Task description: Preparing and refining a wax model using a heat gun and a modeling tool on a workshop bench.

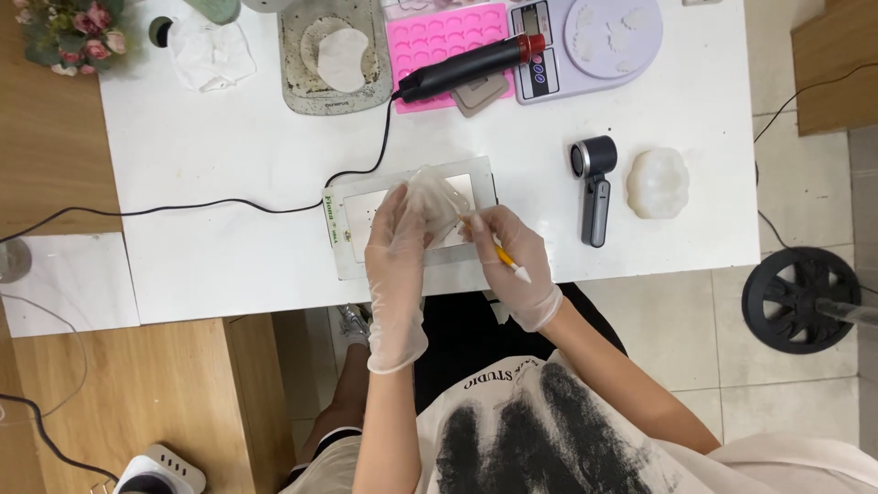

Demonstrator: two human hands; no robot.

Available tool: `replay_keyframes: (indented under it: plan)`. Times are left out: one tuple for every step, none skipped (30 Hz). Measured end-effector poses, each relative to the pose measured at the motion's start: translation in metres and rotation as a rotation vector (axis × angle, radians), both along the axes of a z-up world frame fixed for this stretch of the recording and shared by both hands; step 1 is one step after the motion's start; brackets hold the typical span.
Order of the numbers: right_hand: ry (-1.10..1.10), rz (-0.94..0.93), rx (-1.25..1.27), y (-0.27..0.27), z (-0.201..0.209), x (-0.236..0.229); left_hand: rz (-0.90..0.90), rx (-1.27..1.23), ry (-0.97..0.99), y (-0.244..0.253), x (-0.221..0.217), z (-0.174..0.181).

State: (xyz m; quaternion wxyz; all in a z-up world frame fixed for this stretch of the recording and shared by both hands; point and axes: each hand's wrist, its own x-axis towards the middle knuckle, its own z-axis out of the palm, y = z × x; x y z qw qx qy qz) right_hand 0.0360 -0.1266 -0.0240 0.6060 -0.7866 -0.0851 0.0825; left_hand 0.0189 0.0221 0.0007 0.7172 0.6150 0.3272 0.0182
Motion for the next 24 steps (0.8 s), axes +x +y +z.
replay_keyframes:
  plan:
    - [-0.044, 0.024, -0.025, 0.000, 0.002, -0.001, -0.004, 0.009, 0.001, -0.002, 0.000, 0.003]
    - [-0.025, 0.015, -0.023, 0.001, 0.005, -0.001, -0.013, 0.010, 0.021, -0.004, -0.001, 0.007]
    - [-0.067, 0.025, -0.054, 0.001, 0.009, -0.001, -0.015, 0.053, 0.035, -0.007, -0.002, 0.011]
    - [-0.109, 0.036, -0.086, 0.002, 0.013, -0.001, -0.018, 0.096, 0.050, -0.009, -0.003, 0.016]
    - [-0.099, 0.029, -0.089, 0.002, 0.014, -0.001, -0.026, 0.094, 0.059, -0.011, -0.001, 0.017]
    - [-0.197, 0.041, -0.085, 0.001, 0.016, -0.001, -0.038, 0.155, 0.060, -0.012, 0.000, 0.019]
    - [-0.294, 0.060, -0.077, 0.001, 0.019, -0.001, -0.045, 0.220, 0.062, -0.014, 0.001, 0.022]
    - [-0.283, 0.058, -0.077, 0.000, 0.018, -0.002, -0.048, 0.220, 0.072, -0.015, 0.001, 0.024]
    - [-0.273, 0.061, -0.080, 0.001, 0.017, -0.002, -0.046, 0.258, 0.096, -0.014, 0.002, 0.027]
    - [-0.262, 0.065, -0.083, 0.002, 0.016, -0.003, -0.044, 0.295, 0.120, -0.014, 0.002, 0.030]
    - [-0.256, 0.063, -0.083, 0.002, 0.018, -0.002, -0.046, 0.296, 0.126, -0.014, 0.003, 0.030]
    - [-0.277, 0.075, -0.055, 0.002, 0.020, -0.002, -0.051, 0.299, 0.143, -0.014, 0.004, 0.030]
    - [-0.298, 0.087, -0.025, 0.003, 0.023, -0.002, -0.054, 0.304, 0.160, -0.013, 0.004, 0.030]
    - [-0.292, 0.086, -0.021, 0.005, 0.020, -0.004, -0.055, 0.307, 0.167, -0.011, 0.002, 0.031]
    - [-0.269, 0.081, -0.042, 0.006, 0.016, -0.005, -0.064, 0.307, 0.155, -0.011, 0.001, 0.031]
    - [-0.246, 0.075, -0.064, 0.007, 0.013, -0.007, -0.072, 0.308, 0.143, -0.010, 0.000, 0.031]
    - [-0.242, 0.076, -0.063, 0.007, 0.011, -0.007, -0.072, 0.308, 0.147, -0.010, 0.000, 0.030]
    - [-0.241, 0.073, -0.056, 0.007, 0.009, -0.007, -0.077, 0.312, 0.134, -0.009, -0.001, 0.029]
    - [-0.243, 0.071, -0.049, 0.007, 0.007, -0.006, -0.080, 0.317, 0.118, -0.009, -0.002, 0.029]
    - [-0.242, 0.072, -0.047, 0.007, 0.009, -0.005, -0.080, 0.317, 0.119, -0.009, -0.001, 0.030]
    - [-0.272, 0.098, -0.068, 0.006, 0.010, -0.003, -0.076, 0.311, 0.127, -0.010, 0.000, 0.031]
    - [-0.303, 0.125, -0.088, 0.004, 0.012, -0.002, -0.071, 0.304, 0.135, -0.011, 0.000, 0.032]
    - [-0.303, 0.125, -0.089, 0.005, 0.009, -0.002, -0.071, 0.302, 0.134, -0.011, 0.001, 0.032]
    - [-0.352, 0.141, -0.138, 0.006, 0.007, -0.003, -0.068, 0.296, 0.138, -0.012, 0.001, 0.033]
